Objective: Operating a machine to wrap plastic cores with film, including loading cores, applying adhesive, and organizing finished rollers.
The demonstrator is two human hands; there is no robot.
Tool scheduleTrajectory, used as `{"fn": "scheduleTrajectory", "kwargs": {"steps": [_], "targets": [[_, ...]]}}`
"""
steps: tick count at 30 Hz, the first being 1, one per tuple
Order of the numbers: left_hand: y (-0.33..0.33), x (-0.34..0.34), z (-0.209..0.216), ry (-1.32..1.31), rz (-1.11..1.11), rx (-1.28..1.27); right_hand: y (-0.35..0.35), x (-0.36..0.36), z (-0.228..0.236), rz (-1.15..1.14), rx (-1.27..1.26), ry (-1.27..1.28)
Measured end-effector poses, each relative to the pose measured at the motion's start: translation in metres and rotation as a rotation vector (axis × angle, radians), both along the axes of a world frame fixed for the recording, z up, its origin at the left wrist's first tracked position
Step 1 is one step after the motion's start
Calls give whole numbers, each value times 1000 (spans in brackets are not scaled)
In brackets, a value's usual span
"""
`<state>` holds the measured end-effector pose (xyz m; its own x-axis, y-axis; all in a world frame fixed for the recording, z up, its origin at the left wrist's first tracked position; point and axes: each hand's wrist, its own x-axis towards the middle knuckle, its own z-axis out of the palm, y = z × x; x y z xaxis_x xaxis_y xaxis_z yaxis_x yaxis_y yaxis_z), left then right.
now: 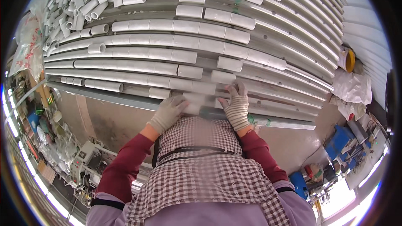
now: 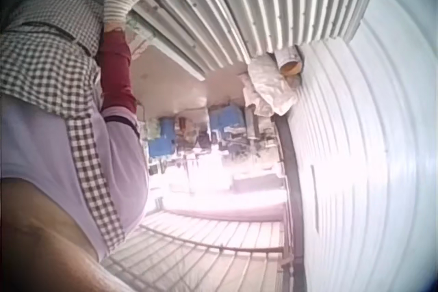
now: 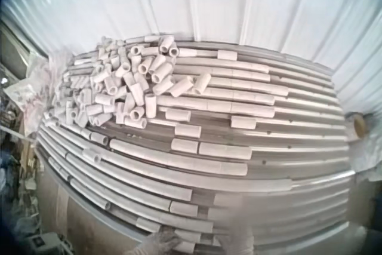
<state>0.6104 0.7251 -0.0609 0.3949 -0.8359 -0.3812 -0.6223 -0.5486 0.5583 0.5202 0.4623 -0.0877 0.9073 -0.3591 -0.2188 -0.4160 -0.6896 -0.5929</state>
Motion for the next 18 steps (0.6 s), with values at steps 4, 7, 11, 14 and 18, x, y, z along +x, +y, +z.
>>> {"fn": "scheduleTrajectory", "kwargs": {"steps": [4,7,11,14,18], "targets": [[-5,-3,-3,97,108,-68,-5,-35,-1,97,-74,176],[-6,3,19,184,177,-175,9,-46,-7,-24,16,274],[-7,19,33,223,357,-255,88,-10,-47,-230,141,613],[17,28,20,208,525,-275,79,-36,-29,-90,489,254],[-7,35,9,149,415,-308,26,-7,-21,-422,654,55]]}}
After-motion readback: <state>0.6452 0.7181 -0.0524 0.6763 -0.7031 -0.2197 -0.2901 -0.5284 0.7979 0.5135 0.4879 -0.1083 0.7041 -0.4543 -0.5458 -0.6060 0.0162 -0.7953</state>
